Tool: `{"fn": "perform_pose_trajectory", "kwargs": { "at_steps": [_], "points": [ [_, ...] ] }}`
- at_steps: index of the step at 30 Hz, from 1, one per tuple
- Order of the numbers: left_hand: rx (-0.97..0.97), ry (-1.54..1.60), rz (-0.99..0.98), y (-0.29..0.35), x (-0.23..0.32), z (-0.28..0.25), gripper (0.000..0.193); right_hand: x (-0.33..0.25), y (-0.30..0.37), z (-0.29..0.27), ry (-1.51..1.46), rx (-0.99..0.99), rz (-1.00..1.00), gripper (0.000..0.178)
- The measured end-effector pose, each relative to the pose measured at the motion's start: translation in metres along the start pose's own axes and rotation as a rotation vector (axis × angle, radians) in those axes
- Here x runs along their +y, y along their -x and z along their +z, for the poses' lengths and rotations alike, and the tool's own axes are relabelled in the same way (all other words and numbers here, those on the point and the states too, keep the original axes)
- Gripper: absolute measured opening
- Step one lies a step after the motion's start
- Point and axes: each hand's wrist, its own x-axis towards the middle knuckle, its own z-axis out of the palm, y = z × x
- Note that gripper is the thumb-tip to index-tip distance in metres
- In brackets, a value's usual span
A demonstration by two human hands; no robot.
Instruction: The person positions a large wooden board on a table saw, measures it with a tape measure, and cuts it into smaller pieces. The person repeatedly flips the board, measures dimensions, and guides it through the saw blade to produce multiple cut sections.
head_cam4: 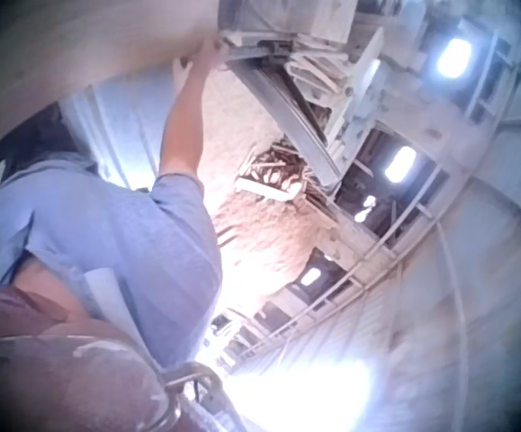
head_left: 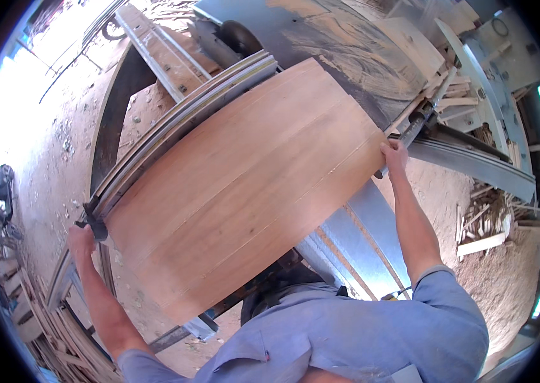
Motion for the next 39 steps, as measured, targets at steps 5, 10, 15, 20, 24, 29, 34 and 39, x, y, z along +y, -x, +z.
{"fn": "perform_pose_trajectory", "kwargs": {
  "at_steps": [5,10,15,20,24,29,34,39],
  "points": [
    [0.124,-0.025,0.035,-0.039,-0.039,0.028,0.035,-0.012,-0.005,-0.007,-0.072,-0.073,0.124,0.027],
    [0.02,-0.042,0.009,-0.018,-0.003,0.006,0.036,0.0,0.014,-0.024,-0.167,-0.006,0.172,0.024],
    [0.117,-0.202,0.047,-0.022,0.011,-0.013,0.048,-0.008,0.005,-0.019,-0.252,-0.002,0.171,0.03],
    [0.196,-0.222,0.099,-0.047,0.001,-0.013,0.047,-0.021,-0.007,0.007,0.114,-0.132,0.017,0.051],
    [0.232,-0.227,0.071,-0.047,-0.008,0.002,0.049,-0.047,0.007,0.022,0.325,0.04,0.058,0.051],
    [0.364,-0.06,-0.028,-0.007,-0.005,0.029,0.055,-0.058,0.006,0.029,0.461,0.028,0.078,0.051],
    [0.746,0.282,-0.156,0.043,0.0,0.08,0.055,-0.082,0.029,0.028,0.403,-0.273,-0.192,0.051],
    [0.723,0.714,0.628,0.103,0.169,0.118,0.058,-0.067,0.165,0.053,0.465,-0.337,-0.908,0.04]
  ]
}}
